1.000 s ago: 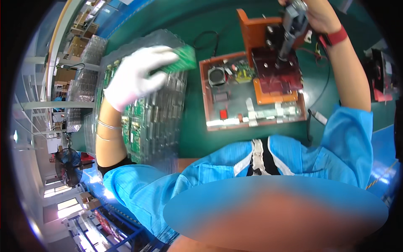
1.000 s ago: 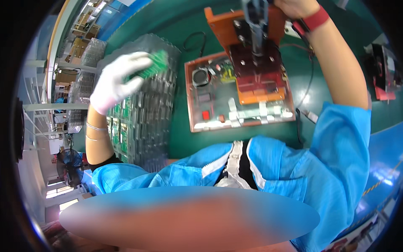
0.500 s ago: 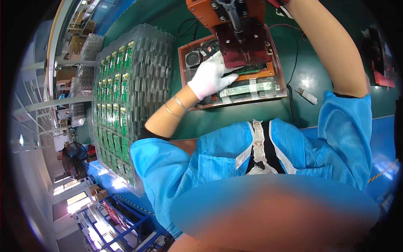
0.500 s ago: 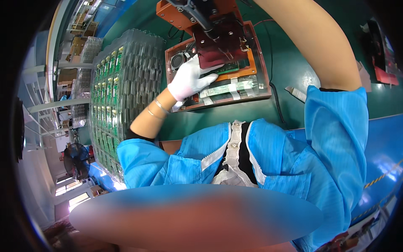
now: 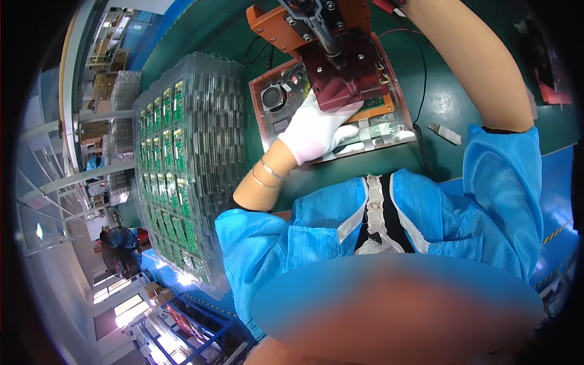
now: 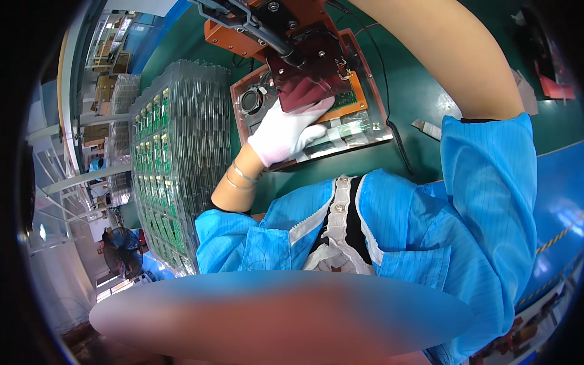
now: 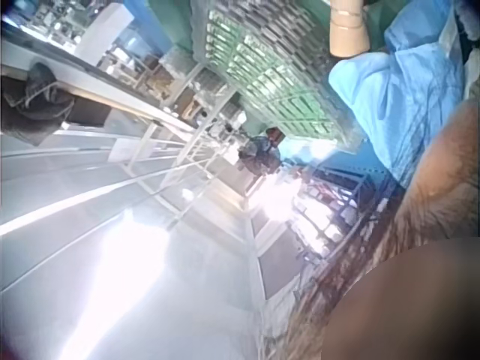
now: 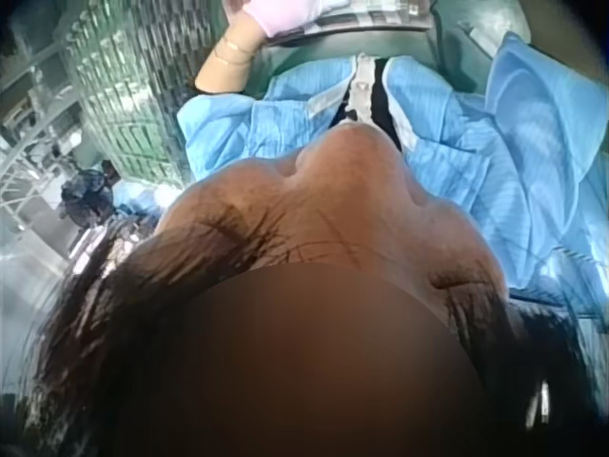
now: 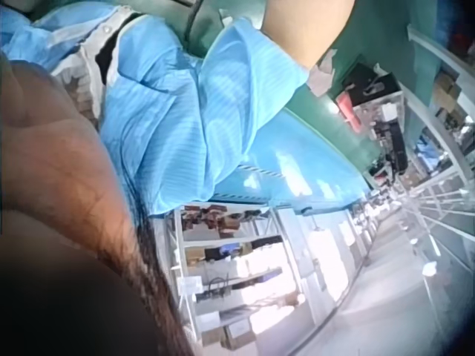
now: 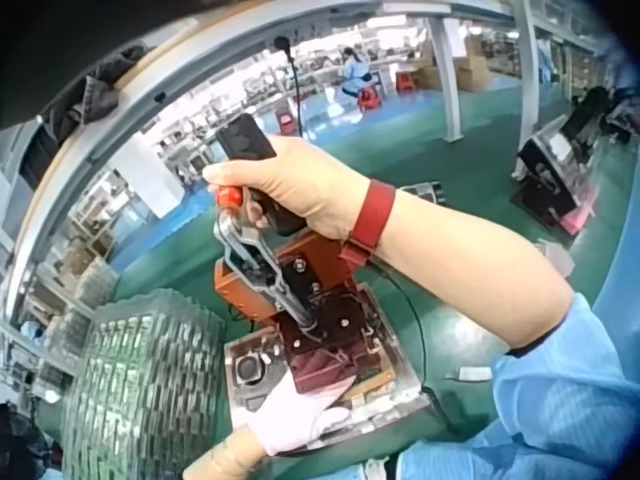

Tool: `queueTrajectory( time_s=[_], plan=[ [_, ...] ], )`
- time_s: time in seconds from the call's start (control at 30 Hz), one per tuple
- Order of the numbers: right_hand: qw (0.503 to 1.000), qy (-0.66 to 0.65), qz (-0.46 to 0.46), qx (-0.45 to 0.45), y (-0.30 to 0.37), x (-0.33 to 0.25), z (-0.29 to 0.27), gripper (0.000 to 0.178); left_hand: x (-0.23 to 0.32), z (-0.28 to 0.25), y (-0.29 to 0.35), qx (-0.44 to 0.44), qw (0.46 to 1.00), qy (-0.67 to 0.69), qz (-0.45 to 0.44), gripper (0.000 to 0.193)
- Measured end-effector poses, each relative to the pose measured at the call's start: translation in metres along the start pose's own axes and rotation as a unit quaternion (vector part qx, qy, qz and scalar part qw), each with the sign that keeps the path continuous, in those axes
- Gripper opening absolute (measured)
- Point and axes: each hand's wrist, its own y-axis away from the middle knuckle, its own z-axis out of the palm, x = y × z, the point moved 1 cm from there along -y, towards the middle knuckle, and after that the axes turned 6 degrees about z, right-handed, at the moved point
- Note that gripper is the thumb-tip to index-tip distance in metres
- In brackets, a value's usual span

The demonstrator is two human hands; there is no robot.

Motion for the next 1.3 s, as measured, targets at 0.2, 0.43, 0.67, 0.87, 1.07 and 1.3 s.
queueTrajectory(
  time_s=[0.2,0.43,0.67,0.87,1.07,1.3],
  plan=[
    [1.000,-0.007,-0.019,-0.007,-0.006,0.004,-0.015,0.022,-0.001,0.009,0.025,-0.014,1.000,-0.002,-0.021,0.042],
    [0.984,0.123,-0.129,0.018,0.047,-0.050,0.028,0.021,-0.005,-0.008,0.055,0.049,0.992,0.095,-0.066,0.036],
    [0.798,0.421,-0.405,-0.146,0.128,0.007,0.008,0.033,-0.011,0.003,0.117,0.172,0.947,0.100,-0.253,0.040],
    [0.877,0.307,-0.356,-0.101,0.155,0.018,-0.006,0.032,-0.003,0.021,0.128,0.230,0.880,0.157,-0.385,0.055],
    [0.977,0.132,0.065,0.153,0.208,0.061,-0.049,0.042,-0.005,0.013,0.128,0.210,0.868,0.223,-0.390,0.059],
    [0.929,0.152,0.193,0.275,0.255,0.121,-0.084,0.043,-0.012,0.015,0.113,0.214,0.900,0.129,-0.358,0.055]
  ],
)
